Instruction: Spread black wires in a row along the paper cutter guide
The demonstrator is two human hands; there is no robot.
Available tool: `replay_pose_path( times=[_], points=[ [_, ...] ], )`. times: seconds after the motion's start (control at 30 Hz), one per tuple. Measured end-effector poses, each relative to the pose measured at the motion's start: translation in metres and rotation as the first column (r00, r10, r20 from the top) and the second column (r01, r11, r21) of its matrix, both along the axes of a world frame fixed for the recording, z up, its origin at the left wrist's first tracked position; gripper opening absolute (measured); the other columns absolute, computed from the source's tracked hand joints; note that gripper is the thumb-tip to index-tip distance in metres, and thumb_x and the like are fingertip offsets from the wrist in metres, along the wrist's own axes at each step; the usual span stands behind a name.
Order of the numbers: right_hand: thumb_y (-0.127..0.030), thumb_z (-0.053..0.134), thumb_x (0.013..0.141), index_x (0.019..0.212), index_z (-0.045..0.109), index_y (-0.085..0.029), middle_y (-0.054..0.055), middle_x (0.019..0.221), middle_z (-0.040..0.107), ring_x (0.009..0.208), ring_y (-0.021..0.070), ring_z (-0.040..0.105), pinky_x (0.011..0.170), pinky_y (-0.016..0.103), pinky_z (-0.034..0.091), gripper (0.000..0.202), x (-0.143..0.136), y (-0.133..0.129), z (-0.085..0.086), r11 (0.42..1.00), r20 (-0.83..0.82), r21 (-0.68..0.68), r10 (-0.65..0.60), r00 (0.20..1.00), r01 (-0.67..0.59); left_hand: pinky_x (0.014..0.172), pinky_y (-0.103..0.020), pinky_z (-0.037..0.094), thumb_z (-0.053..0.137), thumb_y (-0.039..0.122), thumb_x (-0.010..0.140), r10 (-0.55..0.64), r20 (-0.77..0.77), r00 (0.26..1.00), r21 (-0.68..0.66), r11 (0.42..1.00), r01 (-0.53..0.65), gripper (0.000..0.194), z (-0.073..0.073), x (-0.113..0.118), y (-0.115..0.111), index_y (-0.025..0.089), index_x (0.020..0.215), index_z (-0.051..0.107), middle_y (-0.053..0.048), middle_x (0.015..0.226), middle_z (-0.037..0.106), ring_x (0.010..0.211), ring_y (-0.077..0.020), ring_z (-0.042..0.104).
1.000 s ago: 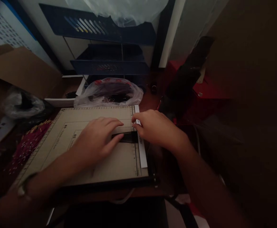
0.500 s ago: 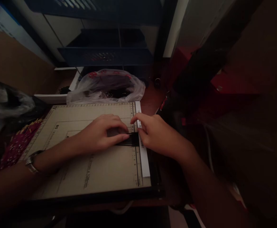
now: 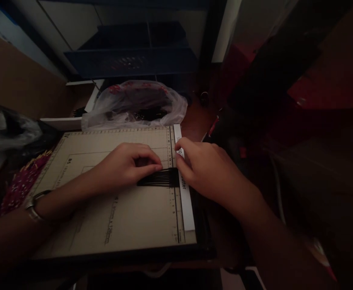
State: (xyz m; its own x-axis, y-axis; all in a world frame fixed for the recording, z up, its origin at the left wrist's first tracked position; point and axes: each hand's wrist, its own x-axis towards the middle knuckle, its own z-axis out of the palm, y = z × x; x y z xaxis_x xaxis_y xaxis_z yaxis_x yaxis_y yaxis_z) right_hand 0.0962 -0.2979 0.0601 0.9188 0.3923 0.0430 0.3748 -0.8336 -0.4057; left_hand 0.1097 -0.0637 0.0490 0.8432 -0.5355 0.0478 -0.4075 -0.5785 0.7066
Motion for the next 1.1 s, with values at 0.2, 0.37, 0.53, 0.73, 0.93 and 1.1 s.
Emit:
replay_pose_path(
  times=[0.2, 0.37, 0.53, 0.73, 0.93, 1.1],
  points=[
    [-0.039, 0.05, 0.099, 0.127, 0.063, -0.026, 0.002, 0.087, 0.071, 0.071, 0.0172, 0.063, 0.067, 0.03, 0.039, 0.033, 0.003, 0.003, -0.006, 0.992, -0.04, 0.071, -0.102, 0.994, 0.105, 0.068, -0.028, 0.042, 0.077, 0.023, 0.09, 0.021, 0.076, 0.997, 0.063, 0.998, -0.026, 0.003, -0.003, 0.0, -0.004, 0.023, 0.089, 0.08, 0.003, 0.082, 0.075, 0.074, -0.0141, 0.063],
    [-0.043, 0.057, 0.098, 0.134, 0.062, -0.025, 0.008, 0.124, 0.069, 0.104, 0.0223, 0.068, 0.088, 0.035, 0.053, 0.04, 0.019, 0.011, -0.003, 0.951, 0.034, 0.275, -0.153, 0.988, 0.138, 0.075, -0.028, 0.044, 0.076, 0.027, 0.093, -0.016, 0.052, 0.999, 0.107, 0.994, 0.011, 0.005, 0.003, 0.001, -0.006, 0.023, 0.094, 0.079, 0.001, 0.09, 0.077, 0.082, -0.0161, 0.066],
    [-0.039, 0.06, 0.093, 0.139, 0.06, -0.023, 0.015, 0.137, 0.066, 0.123, 0.0347, 0.065, 0.11, 0.056, 0.05, 0.049, 0.042, 0.018, 0.0, 0.973, -0.109, 0.184, -0.122, 0.986, 0.141, 0.073, -0.028, 0.044, 0.075, 0.025, 0.092, -0.037, 0.029, 0.999, 0.151, 0.988, 0.032, 0.004, 0.004, 0.009, -0.008, 0.024, 0.093, 0.079, 0.003, 0.086, 0.076, 0.078, -0.0158, 0.066],
    [-0.042, 0.057, 0.095, 0.148, 0.051, -0.018, 0.016, 0.156, 0.055, 0.147, 0.0329, 0.053, 0.126, 0.056, 0.04, 0.059, 0.036, 0.04, -0.017, 0.763, -0.241, 0.537, -0.271, 0.932, 0.361, 0.077, -0.03, 0.046, 0.069, 0.023, 0.093, -0.139, 0.202, 0.969, 0.198, 0.975, 0.099, 0.01, 0.003, 0.015, -0.002, 0.022, 0.094, 0.078, -0.001, 0.093, 0.077, 0.083, -0.0172, 0.068],
    [-0.039, 0.053, 0.099, 0.149, 0.051, -0.016, 0.017, 0.154, 0.058, 0.144, 0.0306, 0.057, 0.126, 0.055, 0.041, 0.055, 0.023, 0.037, -0.027, 0.712, -0.316, 0.559, -0.289, 0.904, 0.424, 0.077, -0.031, 0.049, 0.062, 0.027, 0.099, -0.071, 0.338, 0.938, 0.144, 0.989, 0.023, 0.018, -0.008, 0.014, 0.0, 0.021, 0.1, 0.079, -0.005, 0.103, 0.076, 0.088, -0.0184, 0.071],
    [-0.04, 0.055, 0.098, 0.14, 0.059, -0.019, 0.013, 0.148, 0.063, 0.139, 0.0307, 0.06, 0.123, 0.057, 0.042, 0.047, 0.032, 0.025, -0.033, 0.743, -0.309, 0.585, -0.167, 0.936, 0.326, 0.081, -0.032, 0.051, 0.064, 0.025, 0.099, -0.026, 0.43, 0.903, 0.101, 0.995, -0.02, 0.016, -0.017, 0.021, 0.005, 0.02, 0.1, 0.08, -0.004, 0.101, 0.077, 0.091, -0.0192, 0.071]
  ],
)
